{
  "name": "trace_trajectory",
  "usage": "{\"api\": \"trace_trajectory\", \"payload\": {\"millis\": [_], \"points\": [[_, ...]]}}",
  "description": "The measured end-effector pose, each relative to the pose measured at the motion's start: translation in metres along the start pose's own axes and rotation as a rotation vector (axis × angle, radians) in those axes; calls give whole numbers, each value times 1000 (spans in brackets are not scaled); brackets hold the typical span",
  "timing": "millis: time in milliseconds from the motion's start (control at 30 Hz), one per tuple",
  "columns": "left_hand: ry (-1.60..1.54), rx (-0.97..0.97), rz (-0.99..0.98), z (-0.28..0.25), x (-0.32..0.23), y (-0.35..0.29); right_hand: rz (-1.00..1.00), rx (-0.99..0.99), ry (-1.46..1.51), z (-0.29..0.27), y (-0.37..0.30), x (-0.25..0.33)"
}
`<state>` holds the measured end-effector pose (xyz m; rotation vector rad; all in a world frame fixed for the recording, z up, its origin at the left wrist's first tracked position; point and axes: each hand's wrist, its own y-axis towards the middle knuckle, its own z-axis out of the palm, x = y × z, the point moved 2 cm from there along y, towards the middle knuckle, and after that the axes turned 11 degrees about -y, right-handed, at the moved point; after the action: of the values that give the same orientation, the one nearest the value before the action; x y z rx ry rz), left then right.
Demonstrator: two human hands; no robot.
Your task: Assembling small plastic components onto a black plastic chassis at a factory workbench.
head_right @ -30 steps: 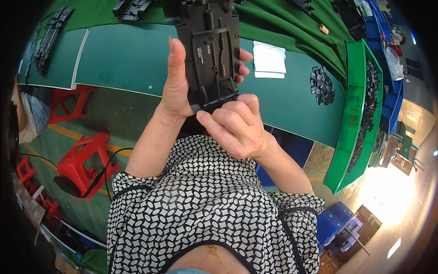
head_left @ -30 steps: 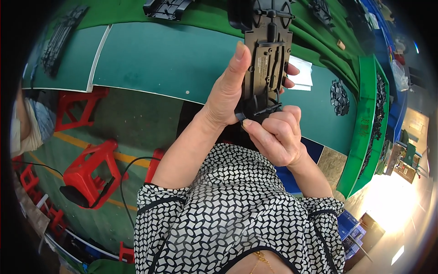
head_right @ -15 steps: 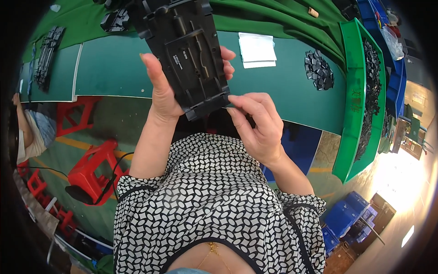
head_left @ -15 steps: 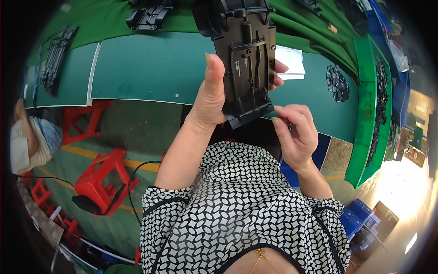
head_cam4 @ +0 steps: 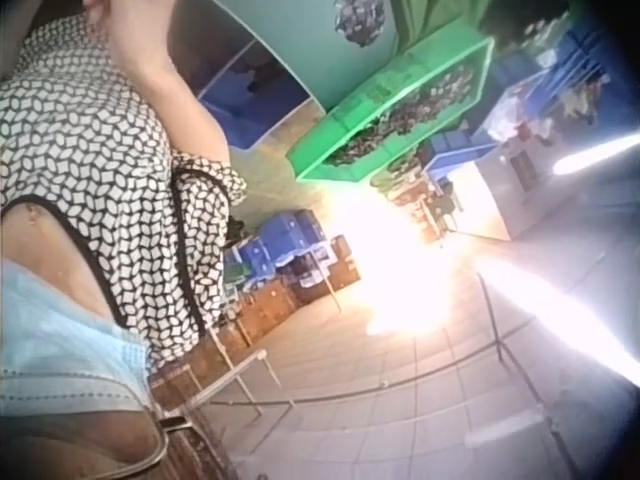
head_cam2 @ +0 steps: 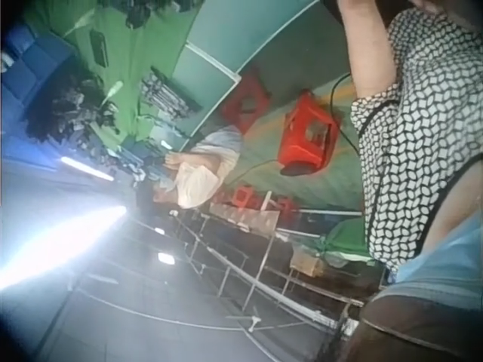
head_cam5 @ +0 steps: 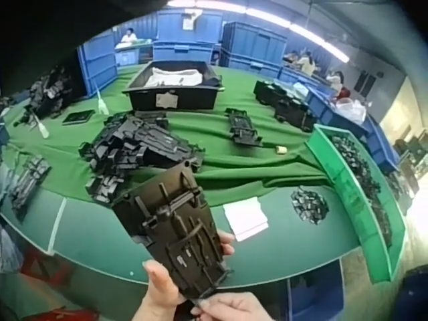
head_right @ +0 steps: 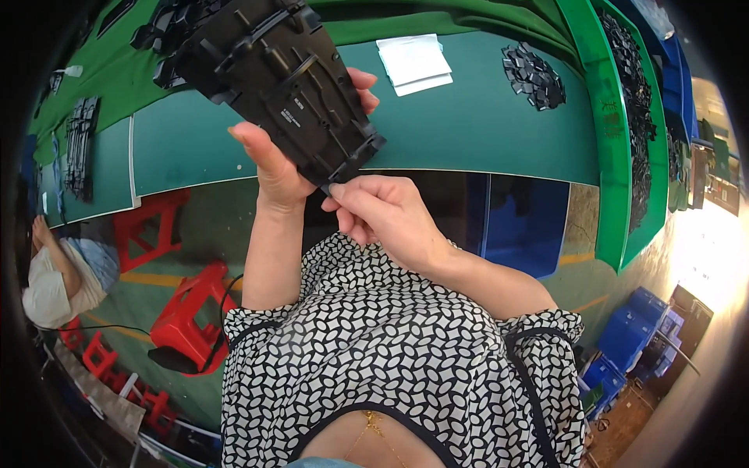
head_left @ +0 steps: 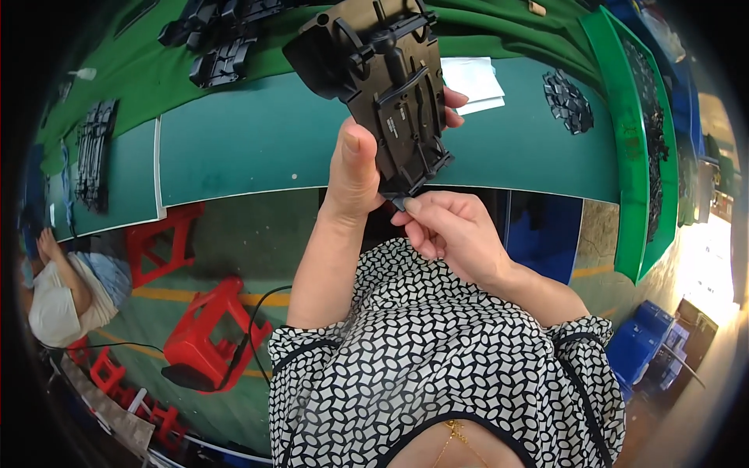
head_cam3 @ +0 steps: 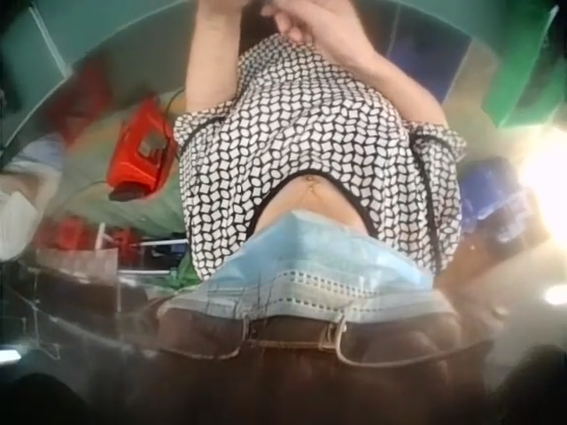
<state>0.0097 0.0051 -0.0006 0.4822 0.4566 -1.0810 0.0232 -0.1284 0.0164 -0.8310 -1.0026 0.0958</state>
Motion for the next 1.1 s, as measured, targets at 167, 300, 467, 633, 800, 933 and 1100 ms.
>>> {"api": "trace_trajectory", "payload": {"millis": [167,300,467,633,800,933,1100], "points": [[9,27,28,-5,0,-1,-23,-82,43,6,3,-3],[-10,49,42,-4,1,-2,-57,-97,38,7,4,-6],[-20,52,53,-5,-1,-3,-90,-127,55,9,6,-9],[-18,51,44,-5,0,-2,-104,-127,58,8,7,-10],[-15,49,36,-6,1,-2,-113,-136,50,8,9,-12],[-3,45,32,-5,0,-2,-120,-135,44,9,9,-11],[-5,43,16,-5,-4,0,-106,-106,-6,7,7,-7]]}}
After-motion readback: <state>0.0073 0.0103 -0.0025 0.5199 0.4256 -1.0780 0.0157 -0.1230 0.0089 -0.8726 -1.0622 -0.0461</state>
